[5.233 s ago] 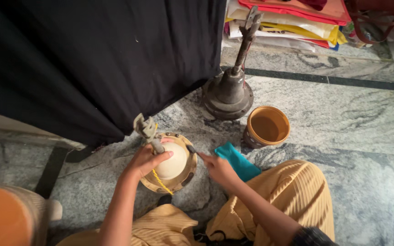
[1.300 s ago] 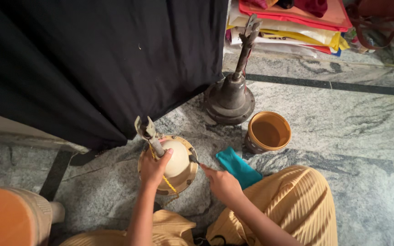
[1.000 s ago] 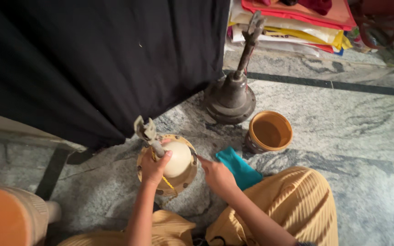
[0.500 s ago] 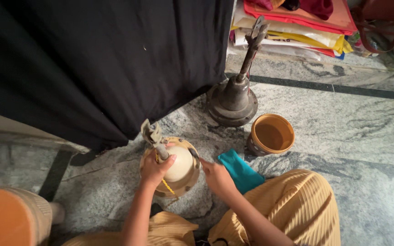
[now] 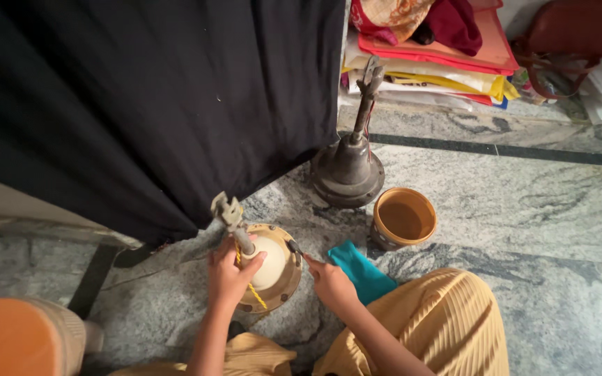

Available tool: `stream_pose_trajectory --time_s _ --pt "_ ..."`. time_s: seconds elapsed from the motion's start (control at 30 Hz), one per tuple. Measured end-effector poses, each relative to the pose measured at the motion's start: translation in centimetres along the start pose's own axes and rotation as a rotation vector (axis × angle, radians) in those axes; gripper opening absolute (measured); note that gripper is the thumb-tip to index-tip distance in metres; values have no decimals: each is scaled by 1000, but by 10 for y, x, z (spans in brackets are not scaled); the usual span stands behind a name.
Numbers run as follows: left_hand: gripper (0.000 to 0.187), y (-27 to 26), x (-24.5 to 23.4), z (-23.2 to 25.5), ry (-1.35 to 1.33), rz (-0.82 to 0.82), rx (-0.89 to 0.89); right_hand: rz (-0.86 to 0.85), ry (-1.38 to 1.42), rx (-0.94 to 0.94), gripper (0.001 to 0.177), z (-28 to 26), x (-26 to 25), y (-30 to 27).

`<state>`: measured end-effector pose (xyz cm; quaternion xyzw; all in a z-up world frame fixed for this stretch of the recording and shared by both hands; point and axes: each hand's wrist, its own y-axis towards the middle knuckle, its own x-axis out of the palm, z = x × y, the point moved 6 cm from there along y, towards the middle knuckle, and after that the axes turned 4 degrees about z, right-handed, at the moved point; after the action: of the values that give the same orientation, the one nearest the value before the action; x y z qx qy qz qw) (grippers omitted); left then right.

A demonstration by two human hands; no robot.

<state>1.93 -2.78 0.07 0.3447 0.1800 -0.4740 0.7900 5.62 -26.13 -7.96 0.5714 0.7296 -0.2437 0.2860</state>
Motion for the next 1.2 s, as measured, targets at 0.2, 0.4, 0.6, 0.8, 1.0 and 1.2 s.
stream_pose_trajectory --time_s 0.2,0.4,0.6,0.8,1.0,1.2 --pt "42 -9 6 14 80 121 -171 28 71 -72 41 -16 -5 -24" --pt "26 -15 17 8 -39 357 -68 -88 504 84 56 -32 5 -34" --pt "28 -11 11 10 -99 346 31 89 421 -209 51 -64 -3 -2" --pt "28 -8 14 -1 -210 213 -25 167 335 -279 42 -32 9 -15" --pt "22 14 2 6 -176 -13 144 -13 -92 -79 46 -2 -5 22" --pt "57 -15 1 11 -31 261 -62 -144 -263 21 53 -3 -7 -38"
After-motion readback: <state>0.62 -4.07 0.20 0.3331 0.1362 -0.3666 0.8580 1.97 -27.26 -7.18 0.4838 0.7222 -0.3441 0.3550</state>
